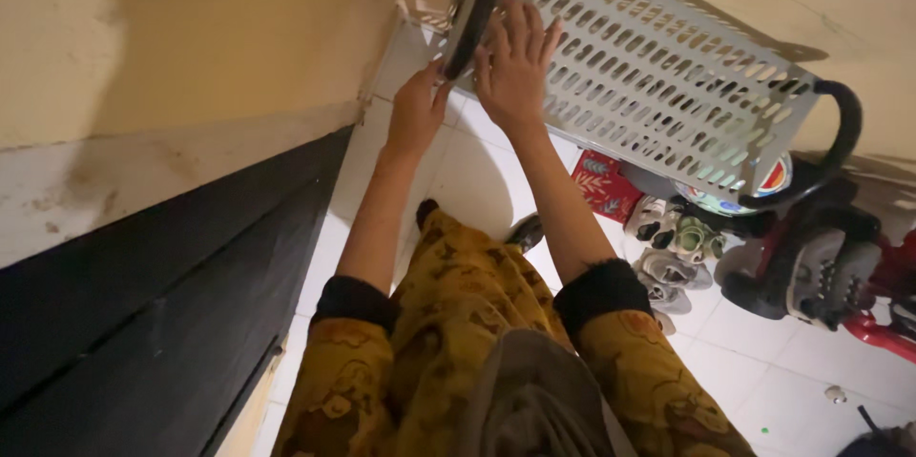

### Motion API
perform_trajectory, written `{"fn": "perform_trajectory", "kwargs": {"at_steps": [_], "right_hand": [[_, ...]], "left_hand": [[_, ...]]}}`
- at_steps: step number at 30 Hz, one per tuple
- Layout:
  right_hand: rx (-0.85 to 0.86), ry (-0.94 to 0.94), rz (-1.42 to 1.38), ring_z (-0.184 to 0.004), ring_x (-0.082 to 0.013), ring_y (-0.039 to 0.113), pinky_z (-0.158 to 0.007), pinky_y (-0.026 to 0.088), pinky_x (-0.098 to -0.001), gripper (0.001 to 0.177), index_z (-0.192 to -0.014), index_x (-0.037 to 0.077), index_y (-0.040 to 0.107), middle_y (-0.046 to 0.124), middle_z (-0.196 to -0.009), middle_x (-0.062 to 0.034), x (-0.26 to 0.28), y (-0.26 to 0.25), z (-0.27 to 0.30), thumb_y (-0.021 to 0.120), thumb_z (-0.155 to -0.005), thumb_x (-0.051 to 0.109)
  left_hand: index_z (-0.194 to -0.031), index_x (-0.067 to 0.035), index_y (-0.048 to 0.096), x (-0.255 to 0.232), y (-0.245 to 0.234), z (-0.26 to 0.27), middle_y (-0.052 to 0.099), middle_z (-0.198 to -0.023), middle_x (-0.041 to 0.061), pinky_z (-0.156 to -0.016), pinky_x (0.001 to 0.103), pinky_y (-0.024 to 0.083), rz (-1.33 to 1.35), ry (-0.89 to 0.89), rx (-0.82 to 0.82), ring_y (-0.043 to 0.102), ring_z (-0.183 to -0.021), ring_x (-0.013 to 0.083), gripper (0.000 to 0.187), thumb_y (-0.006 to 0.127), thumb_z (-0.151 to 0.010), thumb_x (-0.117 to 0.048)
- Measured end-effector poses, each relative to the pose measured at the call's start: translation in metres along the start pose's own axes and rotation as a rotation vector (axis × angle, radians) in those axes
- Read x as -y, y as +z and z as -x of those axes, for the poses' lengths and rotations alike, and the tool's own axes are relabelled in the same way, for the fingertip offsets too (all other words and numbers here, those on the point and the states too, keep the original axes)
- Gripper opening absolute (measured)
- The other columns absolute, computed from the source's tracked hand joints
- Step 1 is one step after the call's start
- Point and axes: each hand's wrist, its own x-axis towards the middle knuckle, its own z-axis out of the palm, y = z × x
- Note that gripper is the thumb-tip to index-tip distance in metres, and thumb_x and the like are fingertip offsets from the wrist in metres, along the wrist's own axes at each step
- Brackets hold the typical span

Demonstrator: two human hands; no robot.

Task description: The person assembles a gray perforated metal shoe rack by attaching black curved side supports to a metal shelf. They then place the assembled rack against a wall and wipe its surface with a yellow cloth.

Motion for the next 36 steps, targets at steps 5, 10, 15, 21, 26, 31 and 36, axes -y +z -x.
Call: {"fn": "perform_trajectory", "kwargs": {"at_steps": [5, 10, 15, 21, 26, 31, 36], "right_hand": [[-0.009, 0.043, -0.072, -0.154, -0.0401, 0.025, -0.126, 0.003, -0.0684, 0.045, -0.144, 0.007, 0.051, 0.030, -0.164, -0.0203, 0.002, -0.005, -0.001, 0.057, -0.106, 0.030], [0.086, 0.100, 0.029, -0.157, -0.0411, 0.010, -0.120, -0.003, -0.0716, 0.061, -0.153, 0.008, 0.044, 0.025, -0.167, -0.0191, 0.000, -0.002, -0.001, 0.058, -0.097, 0.030], [0.083, 0.113, -0.089, -0.157, -0.0404, 0.010, -0.120, -0.005, -0.0703, 0.076, -0.159, 0.006, 0.034, 0.023, -0.168, -0.0206, -0.009, 0.006, 0.002, 0.061, -0.092, 0.030], [-0.195, 0.181, -0.557, -0.157, -0.0330, 0.036, -0.133, 0.002, -0.0611, 0.049, -0.151, 0.006, 0.048, 0.047, -0.161, -0.0163, -0.016, -0.004, 0.007, 0.058, -0.106, 0.022], [-0.083, 0.212, -0.619, -0.140, -0.0331, 0.050, -0.127, 0.032, -0.0521, 0.038, -0.140, 0.007, 0.057, 0.054, -0.154, -0.0125, -0.035, -0.045, 0.035, 0.059, -0.102, 0.013], [-0.170, 0.075, -0.254, -0.140, -0.0362, 0.052, -0.121, 0.033, -0.0551, 0.033, -0.128, 0.007, 0.064, 0.058, -0.146, -0.0173, -0.070, -0.106, 0.105, 0.064, -0.095, 0.004], [-0.466, 0.330, -0.267, -0.137, -0.0392, 0.056, -0.118, 0.045, -0.0474, 0.022, -0.118, 0.007, 0.064, 0.061, -0.140, -0.0207, -0.121, -0.149, 0.212, 0.063, -0.097, 0.000]], "left_hand": [[-0.140, 0.001, 0.058, -0.037, -0.028, -0.052, 0.067, -0.134, 0.022, -0.110, 0.046, 0.048, -0.014, 0.060, -0.096, 0.062, -0.126, 0.0409, 0.040, 0.047, -0.102, 0.000], [-0.146, -0.003, 0.055, -0.095, 0.007, -0.131, 0.067, -0.131, 0.017, -0.111, 0.044, 0.050, -0.091, 0.270, -0.083, 0.060, -0.126, 0.0368, 0.039, 0.062, -0.110, -0.016], [-0.151, -0.006, 0.051, -0.103, 0.032, -0.137, 0.056, -0.144, 0.012, -0.102, 0.040, 0.054, -0.240, 0.343, -0.103, 0.056, -0.131, 0.0373, 0.058, 0.058, -0.094, -0.003], [-0.157, -0.013, 0.050, -0.088, 0.033, -0.130, 0.056, -0.151, 0.005, -0.112, 0.042, 0.053, -0.405, 0.357, -0.121, 0.053, -0.136, 0.0355, 0.063, 0.058, -0.095, -0.001], [-0.155, -0.010, 0.051, -0.079, 0.033, -0.127, 0.055, -0.151, 0.012, -0.110, 0.053, 0.043, -0.704, 0.432, -0.117, 0.047, -0.134, 0.0470, 0.062, 0.064, -0.095, -0.018], [-0.159, -0.004, 0.050, -0.067, 0.031, -0.141, 0.050, -0.158, 0.013, -0.117, 0.070, 0.032, -0.870, 0.390, 0.029, 0.043, -0.146, 0.0394, 0.061, 0.056, -0.100, -0.016], [-0.157, 0.005, 0.044, -0.064, 0.027, -0.136, 0.043, -0.165, 0.023, -0.117, 0.065, 0.023, -0.945, 0.628, -0.039, 0.033, -0.148, 0.0479, 0.066, 0.065, -0.099, -0.021]]}}
